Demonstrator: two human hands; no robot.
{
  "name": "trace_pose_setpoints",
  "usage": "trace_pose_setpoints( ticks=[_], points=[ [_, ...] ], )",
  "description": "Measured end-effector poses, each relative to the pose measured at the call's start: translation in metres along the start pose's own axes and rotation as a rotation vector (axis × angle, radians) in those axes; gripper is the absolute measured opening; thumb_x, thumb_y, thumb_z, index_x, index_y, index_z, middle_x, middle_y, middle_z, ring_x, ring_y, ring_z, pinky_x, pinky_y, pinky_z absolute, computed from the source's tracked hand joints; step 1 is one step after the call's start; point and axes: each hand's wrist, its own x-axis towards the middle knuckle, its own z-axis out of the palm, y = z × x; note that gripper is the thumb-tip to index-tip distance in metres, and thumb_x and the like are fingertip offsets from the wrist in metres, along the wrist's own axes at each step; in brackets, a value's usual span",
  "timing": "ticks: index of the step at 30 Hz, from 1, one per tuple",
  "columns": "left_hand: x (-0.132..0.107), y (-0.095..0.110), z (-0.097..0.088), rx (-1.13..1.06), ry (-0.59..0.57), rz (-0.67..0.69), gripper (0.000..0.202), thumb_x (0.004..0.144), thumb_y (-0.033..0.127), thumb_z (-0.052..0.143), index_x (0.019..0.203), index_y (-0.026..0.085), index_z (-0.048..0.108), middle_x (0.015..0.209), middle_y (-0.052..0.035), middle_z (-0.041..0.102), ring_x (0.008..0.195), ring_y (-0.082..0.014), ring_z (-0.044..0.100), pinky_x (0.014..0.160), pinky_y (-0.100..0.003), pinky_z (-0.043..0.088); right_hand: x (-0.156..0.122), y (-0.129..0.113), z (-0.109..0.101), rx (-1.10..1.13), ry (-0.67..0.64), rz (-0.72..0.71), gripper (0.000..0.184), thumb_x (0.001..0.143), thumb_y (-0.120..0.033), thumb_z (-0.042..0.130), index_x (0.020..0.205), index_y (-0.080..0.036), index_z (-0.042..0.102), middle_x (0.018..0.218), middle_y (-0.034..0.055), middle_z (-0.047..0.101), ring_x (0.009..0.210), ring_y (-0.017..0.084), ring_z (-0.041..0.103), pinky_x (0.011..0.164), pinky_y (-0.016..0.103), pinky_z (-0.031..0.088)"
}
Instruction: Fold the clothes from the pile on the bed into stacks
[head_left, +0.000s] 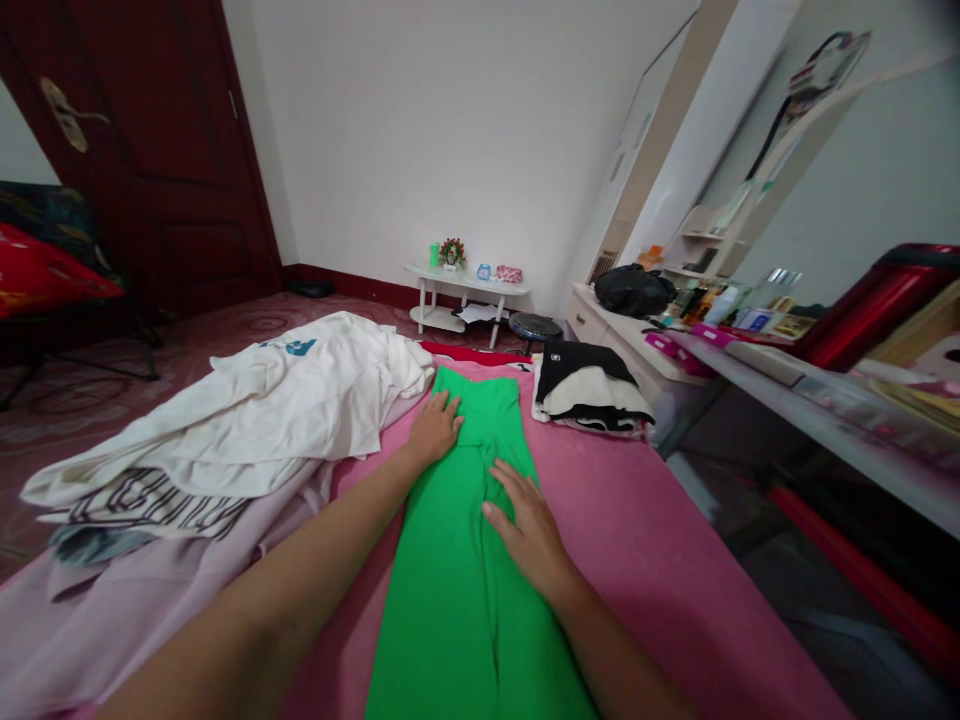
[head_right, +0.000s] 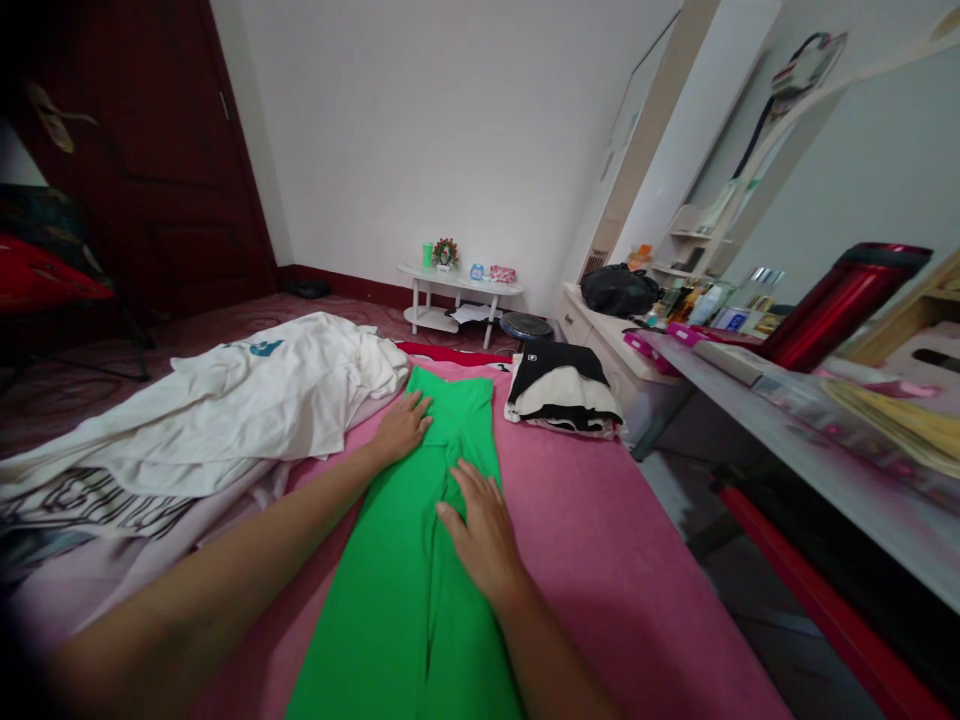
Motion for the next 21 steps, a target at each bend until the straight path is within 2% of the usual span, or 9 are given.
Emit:
trace_pose_setpoints(
  ticks=[2,5,8,12,15,18,21],
  points=[
    [-0.011,-0.003,-0.008,-0.006,0.028,0.005,0.044,0.091,0.021,0.044,0.134,0.010,0.046,0.146,-0.0192,0.033,0.135,-0.0283,0.033,0.110,-0.044,0.028,0.000,0.004,-0.003,0.166,0.146,0.084,0.039,0.091,-0.041,0.043,0.119,-0.018,0.057,0.126,0.0105,0.059,0.117,0.021,0.053,0.101,0.039,0.040],
    [-0.036,0.007,-0.017,-0.096,0.058,0.208,0.044,0.088,0.018,0.047,0.133,0.015,0.048,0.144,-0.0142,0.037,0.133,-0.0251,0.034,0.111,-0.040,0.029,0.001,0.007,-0.007,0.302,0.324,0.218,0.033,0.090,-0.043,0.041,0.099,-0.017,0.060,0.098,0.0073,0.067,0.091,0.018,0.062,0.081,0.030,0.048],
    [-0.062,0.024,-0.022,-0.252,-0.025,0.450,0.047,0.086,0.020,0.053,0.134,0.022,0.048,0.141,-0.0099,0.042,0.129,-0.0232,0.039,0.108,-0.037,0.034,0.000,0.005,-0.007,0.343,0.302,0.248,0.028,0.086,-0.043,0.046,0.090,-0.019,0.059,0.077,0.0011,0.063,0.072,0.014,0.060,0.065,0.024,0.045],
    [-0.078,0.038,-0.023,-0.329,-0.139,0.513,0.042,0.087,0.012,0.048,0.125,0.027,0.058,0.141,-0.0055,0.044,0.121,-0.0224,0.048,0.103,-0.038,0.039,-0.007,-0.009,-0.008,0.338,0.099,0.194,0.017,0.082,-0.033,0.049,0.085,-0.019,0.058,0.064,-0.0038,0.055,0.059,0.011,0.053,0.055,0.020,0.039],
    [-0.078,0.039,-0.023,-0.330,-0.164,0.495,0.040,0.088,0.012,0.045,0.121,0.029,0.062,0.141,-0.0038,0.044,0.113,-0.0219,0.053,0.100,-0.038,0.041,-0.018,-0.025,-0.020,0.198,-0.214,0.140,0.012,0.077,-0.022,0.050,0.077,-0.018,0.061,0.061,-0.0041,0.054,0.056,0.009,0.050,0.052,0.019,0.033],
    [-0.076,0.039,-0.024,-0.315,-0.190,0.515,0.032,0.091,0.025,0.049,0.119,0.030,0.063,0.142,-0.0043,0.042,0.111,-0.0222,0.054,0.100,-0.037,0.040,-0.028,-0.041,-0.041,0.041,-0.514,0.089,0.016,0.071,-0.014,0.054,0.081,-0.018,0.066,0.058,-0.0057,0.054,0.054,0.008,0.046,0.050,0.018,0.027],
    [-0.078,0.040,-0.026,-0.264,-0.203,0.552,0.038,0.089,0.042,0.052,0.124,0.029,0.060,0.144,-0.0073,0.041,0.116,-0.0261,0.049,0.101,-0.041,0.037,-0.033,-0.052,-0.059,-0.031,-0.675,0.042,0.027,0.067,-0.010,0.057,0.090,-0.021,0.067,0.059,-0.0074,0.056,0.054,0.008,0.047,0.051,0.018,0.025]
  ],
)
